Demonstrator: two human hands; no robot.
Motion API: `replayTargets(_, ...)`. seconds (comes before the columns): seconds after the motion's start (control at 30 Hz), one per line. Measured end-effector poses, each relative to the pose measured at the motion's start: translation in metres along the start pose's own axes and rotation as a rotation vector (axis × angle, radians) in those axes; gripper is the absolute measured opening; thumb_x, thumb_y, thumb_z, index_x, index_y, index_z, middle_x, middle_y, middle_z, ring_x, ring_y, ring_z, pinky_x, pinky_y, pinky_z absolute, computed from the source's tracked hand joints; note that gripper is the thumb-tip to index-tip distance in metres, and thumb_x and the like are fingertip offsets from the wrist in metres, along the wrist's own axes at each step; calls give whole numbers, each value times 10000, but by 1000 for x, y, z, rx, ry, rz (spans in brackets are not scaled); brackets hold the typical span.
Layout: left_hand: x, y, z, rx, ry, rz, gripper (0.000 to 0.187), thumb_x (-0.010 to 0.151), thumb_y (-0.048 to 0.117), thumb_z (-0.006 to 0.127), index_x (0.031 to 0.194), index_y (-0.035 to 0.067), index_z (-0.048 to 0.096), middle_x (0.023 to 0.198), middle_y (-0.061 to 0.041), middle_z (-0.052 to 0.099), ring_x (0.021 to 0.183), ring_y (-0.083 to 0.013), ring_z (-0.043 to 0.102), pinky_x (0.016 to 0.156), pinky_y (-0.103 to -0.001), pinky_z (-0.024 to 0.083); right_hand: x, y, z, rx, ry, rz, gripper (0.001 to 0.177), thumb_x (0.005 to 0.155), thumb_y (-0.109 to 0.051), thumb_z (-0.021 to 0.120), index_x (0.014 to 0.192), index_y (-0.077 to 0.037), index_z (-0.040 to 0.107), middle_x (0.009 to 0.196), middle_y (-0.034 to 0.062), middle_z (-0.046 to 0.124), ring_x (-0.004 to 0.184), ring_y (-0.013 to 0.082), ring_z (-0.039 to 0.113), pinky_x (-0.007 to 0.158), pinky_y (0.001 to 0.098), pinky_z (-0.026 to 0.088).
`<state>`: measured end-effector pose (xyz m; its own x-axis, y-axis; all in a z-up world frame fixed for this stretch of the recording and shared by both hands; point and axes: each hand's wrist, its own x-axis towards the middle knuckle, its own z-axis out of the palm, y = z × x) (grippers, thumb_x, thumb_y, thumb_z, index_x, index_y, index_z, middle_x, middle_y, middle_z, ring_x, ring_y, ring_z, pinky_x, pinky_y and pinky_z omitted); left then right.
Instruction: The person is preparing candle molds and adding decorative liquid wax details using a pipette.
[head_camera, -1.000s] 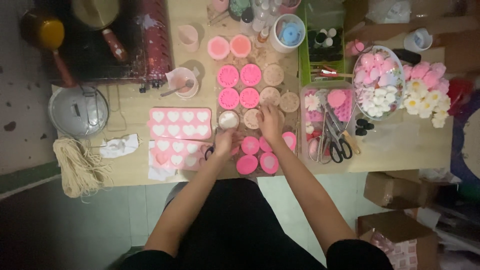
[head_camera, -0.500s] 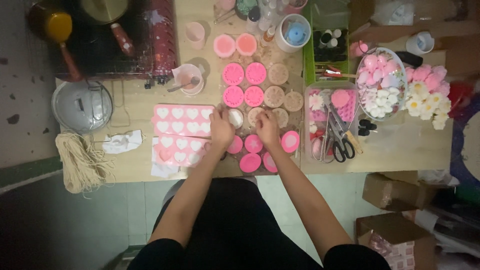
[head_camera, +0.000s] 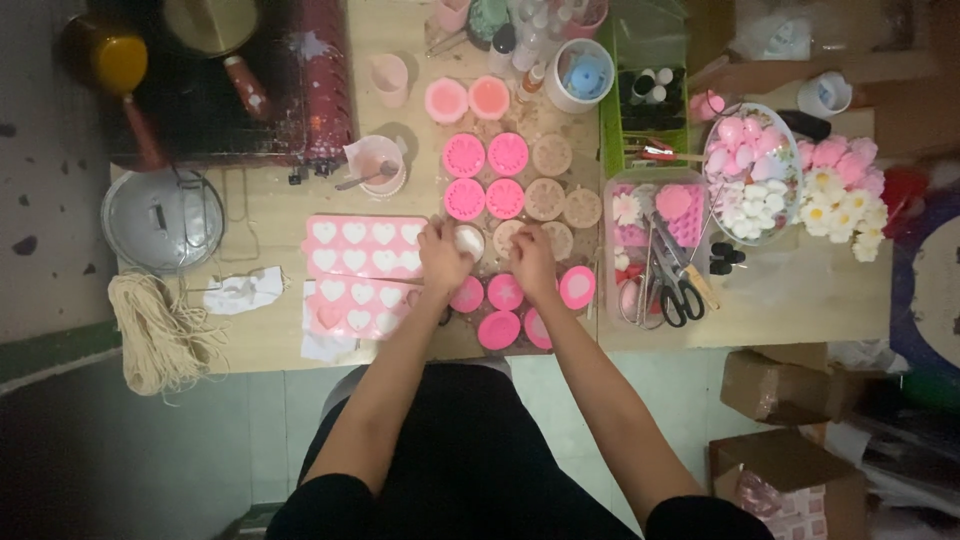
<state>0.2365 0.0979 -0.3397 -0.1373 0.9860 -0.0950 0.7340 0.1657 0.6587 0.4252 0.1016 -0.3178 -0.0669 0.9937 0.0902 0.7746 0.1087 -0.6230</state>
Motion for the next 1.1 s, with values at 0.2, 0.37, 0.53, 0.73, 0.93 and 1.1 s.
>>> replayTargets(0.2,-2,14,-24,105,-147,52,1030,545,288,948,1415,45,453,1386,-235,389,1288,-437,386,1034,-566,390,-22,2,-26,242,147,183,210,891,-47,649,1079,7,726,1160,177,643,952,269,691,795,359,574)
replayTargets(0.37,0,12,-24,114,-120,33,974,545,279,949,1350,4,476,1399,-246,418,1277,-440,421,1023,-543,416,-37,10,-28,161,148,350,184,901,-125,725,1048,-14,733,969,150,720,842,253,712,755,360,557)
replayTargets(0.53,-7,22,-54,-115,-61,15,1002,558,209,953,1369,-68,434,1280,-285,484,1179,-457,481,1027,-533,425,-35,7,-19,64,-22,196,170,860,-62,694,1017,-40,753,994,161,683,848,287,680,767,379,544)
replayTargets(0.73,-27,55,-96,-495,130,72,853,583,129,908,1293,-48,469,1189,-236,586,1120,-373,614,960,-422,512,-22,10,-4,115,-128,156,180,868,-50,655,1042,-53,701,1081,144,604,907,305,681,815,386,566)
replayTargets(0.93,-46,80,-135,-558,94,-11,856,585,138,892,1306,-13,457,1182,-195,610,1112,-336,642,963,-395,524,-15,2,-10,1,-246,248,364,856,-54,652,1220,-70,637,1198,165,576,1043,312,647,874,418,519)
replayTargets(1.1,-59,109,-178,-558,103,197,810,645,89,863,1342,-6,463,1231,-201,583,1161,-328,618,990,-401,519,-9,-15,-18,233,8,186,182,971,-188,716,1046,-23,713,882,101,672,769,225,647,701,348,524)
